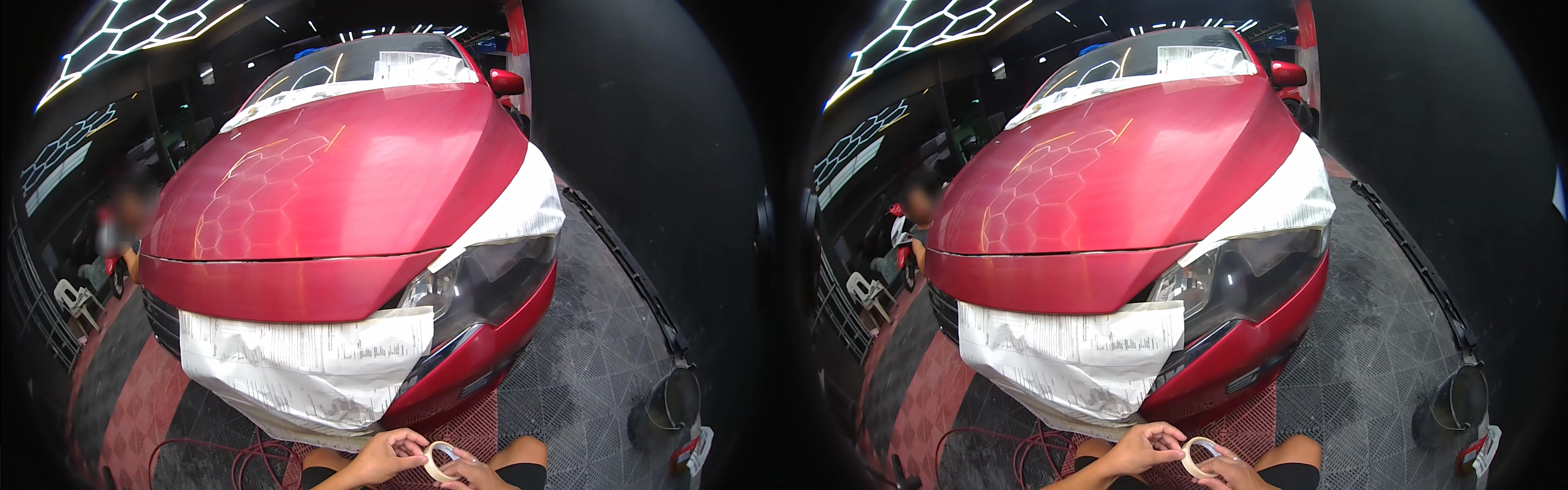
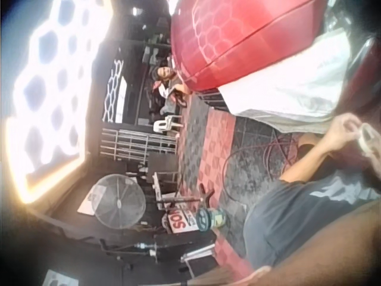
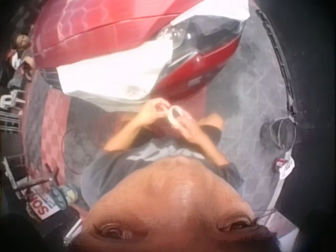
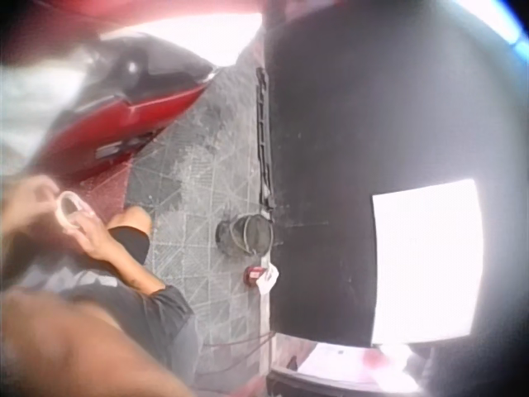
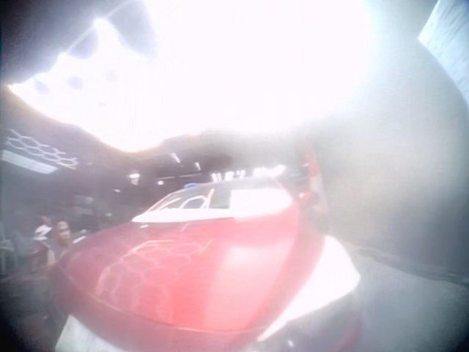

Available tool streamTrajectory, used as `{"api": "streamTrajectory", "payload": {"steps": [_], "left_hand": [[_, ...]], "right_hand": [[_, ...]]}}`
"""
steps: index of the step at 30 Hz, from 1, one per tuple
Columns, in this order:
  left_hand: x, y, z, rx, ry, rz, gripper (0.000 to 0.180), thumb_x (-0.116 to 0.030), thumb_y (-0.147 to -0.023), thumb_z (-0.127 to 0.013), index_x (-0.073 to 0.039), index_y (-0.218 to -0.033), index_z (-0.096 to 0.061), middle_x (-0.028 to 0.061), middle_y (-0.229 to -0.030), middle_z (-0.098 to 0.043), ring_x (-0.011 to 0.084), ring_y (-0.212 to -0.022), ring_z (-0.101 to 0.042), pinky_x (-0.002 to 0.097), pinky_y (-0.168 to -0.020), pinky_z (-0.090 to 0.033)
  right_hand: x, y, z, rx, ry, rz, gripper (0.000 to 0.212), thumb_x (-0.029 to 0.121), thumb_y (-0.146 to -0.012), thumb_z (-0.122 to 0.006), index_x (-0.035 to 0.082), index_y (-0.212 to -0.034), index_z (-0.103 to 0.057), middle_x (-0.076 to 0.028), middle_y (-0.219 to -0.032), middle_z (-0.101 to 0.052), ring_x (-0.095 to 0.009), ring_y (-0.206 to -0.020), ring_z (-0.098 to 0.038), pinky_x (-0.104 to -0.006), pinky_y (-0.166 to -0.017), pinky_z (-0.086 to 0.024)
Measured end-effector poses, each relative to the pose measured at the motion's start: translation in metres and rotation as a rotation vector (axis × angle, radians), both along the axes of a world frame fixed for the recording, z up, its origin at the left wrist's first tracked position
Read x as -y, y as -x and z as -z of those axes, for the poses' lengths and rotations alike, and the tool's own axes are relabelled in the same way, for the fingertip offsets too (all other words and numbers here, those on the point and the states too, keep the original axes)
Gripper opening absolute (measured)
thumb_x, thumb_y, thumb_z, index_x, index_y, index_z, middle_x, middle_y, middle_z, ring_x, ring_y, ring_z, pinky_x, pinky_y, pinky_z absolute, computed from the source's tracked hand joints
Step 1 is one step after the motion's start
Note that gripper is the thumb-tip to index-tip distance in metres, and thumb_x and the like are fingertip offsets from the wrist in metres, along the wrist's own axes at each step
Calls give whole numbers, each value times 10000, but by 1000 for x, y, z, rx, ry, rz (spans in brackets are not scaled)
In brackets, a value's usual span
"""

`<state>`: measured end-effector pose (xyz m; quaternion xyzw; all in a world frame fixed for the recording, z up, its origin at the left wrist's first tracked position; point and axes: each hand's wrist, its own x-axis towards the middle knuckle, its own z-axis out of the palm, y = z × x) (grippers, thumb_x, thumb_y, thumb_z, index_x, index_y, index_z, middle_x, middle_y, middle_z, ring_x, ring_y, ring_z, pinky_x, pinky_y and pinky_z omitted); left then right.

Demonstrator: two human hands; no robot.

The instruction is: The person applies masking tape and newspaper to the front and side of a red car, covering the headlights, bumper, and windows. They smooth the newspaper and tape it down to protect the surfaces.

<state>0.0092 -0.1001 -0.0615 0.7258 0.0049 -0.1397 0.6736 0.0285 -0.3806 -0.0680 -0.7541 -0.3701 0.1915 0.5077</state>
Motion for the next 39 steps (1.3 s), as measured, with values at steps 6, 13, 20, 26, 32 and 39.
{"api": "streamTrajectory", "payload": {"steps": [6,13,20,26,32,39], "left_hand": [[-2,-5,24,20,-32,-24,470,-142,-972,-905,-35,-1387,-711,87,-1294,-748,98,-1092,-714,268,-960,-596],[4,-15,-64,-147,191,307,405,-256,-1125,-716,-44,-1468,-684,107,-1479,-668,218,-1492,-561,382,-1230,-459],[41,-23,-218,-409,264,330,287,-272,-1166,-655,-27,-1297,-727,-11,-1141,-732,81,-1097,-646,291,-1015,-514],[111,-28,-418,-237,36,188,232,-234,-975,-795,-149,-1190,-788,59,-1147,-785,320,-1028,-734,515,-898,-579],[170,-71,-490,-80,12,359,379,-262,-1093,-769,-42,-1401,-779,90,-1189,-802,134,-1082,-725,288,-985,-567],[318,-172,-513,36,-59,422,371,-240,-1084,-775,-19,-1382,-783,120,-1269,-826,145,-1136,-760,296,-985,-585]], "right_hand": [[7,-3,0,7,56,-14,327,191,-1051,-658,3,-1311,-719,-240,-1298,-739,-425,-1244,-678,-537,-1082,-532],[11,6,-99,-827,-376,36,317,183,-1075,-706,16,-1340,-662,-104,-1209,-761,-197,-1018,-729,-331,-872,-612],[44,26,-252,-833,-427,425,278,155,-1072,-704,46,-1326,-671,-64,-1238,-730,-178,-1146,-679,-353,-969,-579],[80,33,-461,-895,-290,518,407,129,-1034,-731,40,-1426,-664,-73,-1322,-707,-186,-1200,-662,-355,-1023,-560],[135,21,-556,-640,-177,690,436,235,-1004,-772,21,-1381,-719,-143,-1316,-769,-227,-1197,-709,-399,-1002,-583],[265,-42,-536,-127,186,870,479,329,-952,-820,15,-1308,-756,-233,-1215,-755,-381,-1124,-720,-483,-965,-577]]}}
